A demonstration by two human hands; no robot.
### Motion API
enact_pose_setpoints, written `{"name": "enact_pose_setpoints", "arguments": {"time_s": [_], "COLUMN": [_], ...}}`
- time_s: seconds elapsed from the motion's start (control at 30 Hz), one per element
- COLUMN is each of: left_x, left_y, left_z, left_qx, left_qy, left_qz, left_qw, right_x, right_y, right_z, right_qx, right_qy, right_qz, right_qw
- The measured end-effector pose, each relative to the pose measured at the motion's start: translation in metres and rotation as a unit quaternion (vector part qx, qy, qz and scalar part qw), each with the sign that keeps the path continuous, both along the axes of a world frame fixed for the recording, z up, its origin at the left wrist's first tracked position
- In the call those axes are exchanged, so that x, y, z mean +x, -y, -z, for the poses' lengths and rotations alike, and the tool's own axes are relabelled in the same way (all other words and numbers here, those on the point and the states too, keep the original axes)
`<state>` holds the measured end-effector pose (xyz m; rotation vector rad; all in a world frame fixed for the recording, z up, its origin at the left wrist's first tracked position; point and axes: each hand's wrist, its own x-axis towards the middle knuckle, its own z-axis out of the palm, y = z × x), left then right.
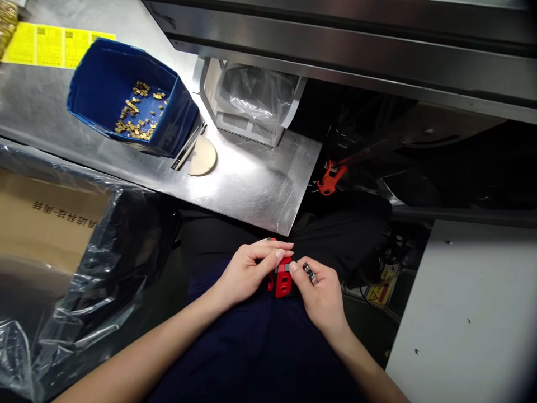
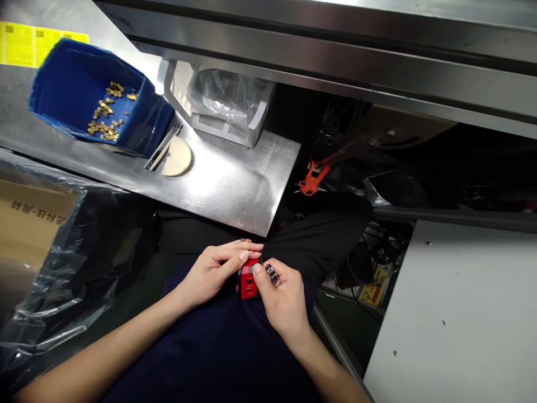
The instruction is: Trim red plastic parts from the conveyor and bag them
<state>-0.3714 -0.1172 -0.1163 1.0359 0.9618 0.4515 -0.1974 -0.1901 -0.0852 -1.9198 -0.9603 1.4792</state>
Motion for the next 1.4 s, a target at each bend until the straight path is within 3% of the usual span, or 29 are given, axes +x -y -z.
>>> {"name": "enact_pose_setpoints", "arguments": {"time_s": [0.17,0.27,0.5,0.73,0.9,1.23,1.4], "left_x": [0.001,-0.002,-0.008,-0.017,-0.024,-0.019,-0.018], "left_y": [-0.001,-0.002,-0.002,0.0,0.0,0.002,0.004], "left_z": [0.001,0.001,0.0,0.003,0.001,-0.002,-0.001], "left_qx": [0.0,-0.015,-0.003,0.001,0.027,-0.007,0.012], "left_qy": [0.004,0.015,0.03,0.077,0.062,0.071,0.068], "left_qz": [0.011,0.004,0.018,0.072,0.121,0.081,0.115], "left_qw": [1.0,1.0,0.999,0.994,0.99,0.994,0.991], "right_x": [-0.003,-0.001,0.011,0.013,0.015,0.017,0.019], "right_y": [0.005,0.009,0.016,0.019,0.02,0.021,0.025], "right_z": [0.015,0.021,0.009,0.0,-0.002,-0.001,0.0], "right_qx": [-0.053,-0.065,-0.016,-0.004,0.003,0.025,0.023], "right_qy": [-0.127,-0.183,-0.074,-0.049,-0.041,-0.016,-0.017], "right_qz": [0.127,0.158,0.016,-0.102,-0.111,-0.138,-0.152], "right_qw": [0.982,0.968,0.997,0.994,0.993,0.99,0.988]}}
